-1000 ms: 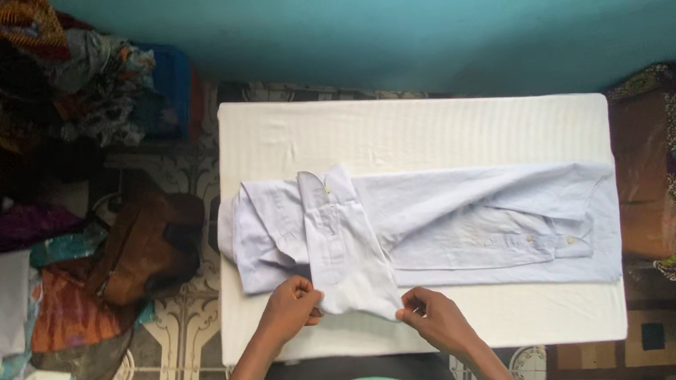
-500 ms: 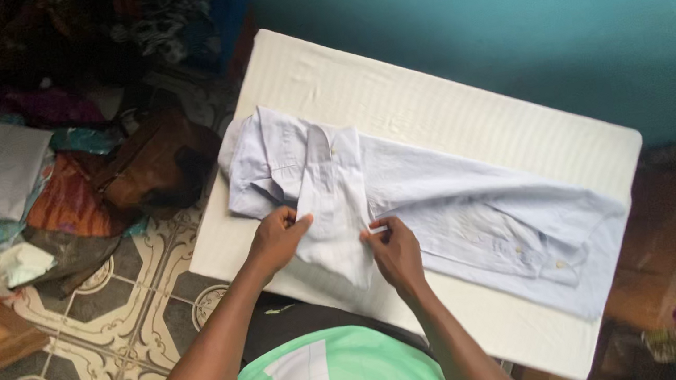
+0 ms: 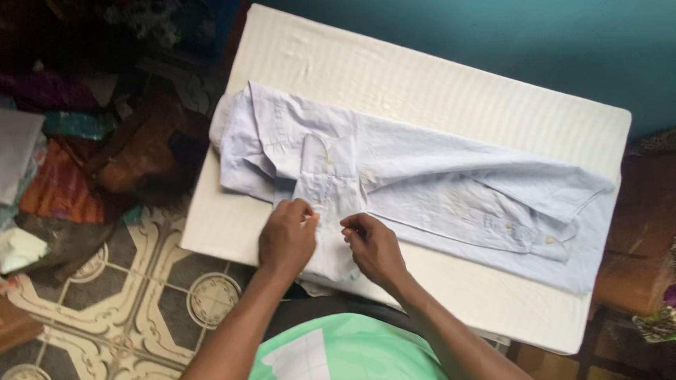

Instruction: The person folds a light blue long-sleeved shirt by laying it flat, folding the sleeves and sides inward, and then folding the bottom up to the collar.

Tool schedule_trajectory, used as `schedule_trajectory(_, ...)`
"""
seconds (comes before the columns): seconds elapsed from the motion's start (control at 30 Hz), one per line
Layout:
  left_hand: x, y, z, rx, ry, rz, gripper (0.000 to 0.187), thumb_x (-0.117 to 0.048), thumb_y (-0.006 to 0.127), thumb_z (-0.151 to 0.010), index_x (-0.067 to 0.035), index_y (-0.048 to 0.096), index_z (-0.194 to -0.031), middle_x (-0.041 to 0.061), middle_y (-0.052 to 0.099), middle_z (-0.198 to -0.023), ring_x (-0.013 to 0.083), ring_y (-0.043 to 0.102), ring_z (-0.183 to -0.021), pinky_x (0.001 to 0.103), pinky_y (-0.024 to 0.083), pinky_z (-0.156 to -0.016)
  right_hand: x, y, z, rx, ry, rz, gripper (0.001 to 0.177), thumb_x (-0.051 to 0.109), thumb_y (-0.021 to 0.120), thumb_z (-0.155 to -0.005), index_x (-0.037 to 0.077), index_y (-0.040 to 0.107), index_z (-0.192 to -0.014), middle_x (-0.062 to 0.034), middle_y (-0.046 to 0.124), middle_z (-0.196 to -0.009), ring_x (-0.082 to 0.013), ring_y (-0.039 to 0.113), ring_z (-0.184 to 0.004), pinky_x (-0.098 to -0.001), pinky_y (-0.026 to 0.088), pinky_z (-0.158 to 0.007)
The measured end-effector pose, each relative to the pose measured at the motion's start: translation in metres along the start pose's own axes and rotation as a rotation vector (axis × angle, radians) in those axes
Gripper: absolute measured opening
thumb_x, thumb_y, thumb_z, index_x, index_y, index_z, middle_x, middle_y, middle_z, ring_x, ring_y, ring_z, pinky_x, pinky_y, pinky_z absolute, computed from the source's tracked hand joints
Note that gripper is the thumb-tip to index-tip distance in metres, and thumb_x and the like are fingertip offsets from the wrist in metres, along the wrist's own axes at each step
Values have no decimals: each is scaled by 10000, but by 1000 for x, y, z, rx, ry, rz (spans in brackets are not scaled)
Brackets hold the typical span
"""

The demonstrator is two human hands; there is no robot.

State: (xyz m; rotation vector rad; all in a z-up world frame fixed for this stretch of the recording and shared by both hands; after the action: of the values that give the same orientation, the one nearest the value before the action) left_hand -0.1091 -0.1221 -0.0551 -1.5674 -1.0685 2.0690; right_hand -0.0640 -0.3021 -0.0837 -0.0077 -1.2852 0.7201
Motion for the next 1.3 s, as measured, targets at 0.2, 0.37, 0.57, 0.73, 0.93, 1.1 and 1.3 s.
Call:
schedule_trajectory(0.2,8,28,-48,72,115,-80,417,-283,828,-789,-63,551,-1009,154,627,-970,394,622,-911,499,506,-776,-22,22,-23,-57,209,-271,281,127,637,-952,6,701,-1197,-87,776,-963,-135,720,-823,-290,564,-701)
schedule_trajectory(0.37,25,31,-54,159,107,10,373,-210,800,-774,-69,549,-1011,127,618,-985,338,633,-927,463,519,-807,-23,18,1,-163,292,-363,293,106,662,-930,-20,700,-1192,-82,770,-964,-133,746,-841,-268,614,-759)
schedule_trajectory(0.57,37,13,-66,254,99,243,168,-122,684,-835,-41,686,-982,120,705,-919,263,698,-823,385,570,-774,9,15,-2,-282,350,-185,289,165,685,-908,22,734,-1154,-103,783,-901,-159,749,-818,-310,571,-725)
schedule_trajectory(0.73,40,6,-62,346,4,282,177,-156,712,-863,-39,735,-993,136,757,-821,215,740,-754,342,576,-719,31,32,-26,-320,200,53,250,186,672,-914,47,747,-1108,-150,773,-962,-266,760,-848,-356,573,-766)
schedule_trajectory(0.93,46,11,-69,364,-11,353,186,-131,725,-863,-27,706,-1016,107,767,-909,202,750,-792,327,589,-724,39,58,-39,-466,67,346,121,173,677,-925,74,732,-966,-152,702,-930,-371,675,-880,-461,525,-773)
schedule_trajectory(1.1,53,14,-71,422,-92,368,197,-132,704,-885,-46,726,-1061,107,778,-909,208,756,-788,318,589,-734,40,74,-40,-495,38,403,88,147,650,-916,64,637,-943,-153,647,-919,-387,641,-858,-496,507,-741)
schedule_trajectory(1.3,49,12,-73,459,-100,320,222,-178,731,-879,-58,771,-1062,117,796,-935,196,765,-829,315,583,-758,33,68,-42,-450,3,349,108,116,657,-883,38,607,-939,-181,635,-909,-400,629,-852,-507,495,-747)
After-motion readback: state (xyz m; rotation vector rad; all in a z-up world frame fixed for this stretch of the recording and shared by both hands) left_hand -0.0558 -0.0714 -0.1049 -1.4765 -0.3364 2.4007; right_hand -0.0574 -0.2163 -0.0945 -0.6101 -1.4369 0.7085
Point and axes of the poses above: each hand's wrist, its own z-axis away from the middle knuckle, its own y-axis out of the palm, x = y × z, the point moved 5 cm from there along -z, towards the middle knuckle
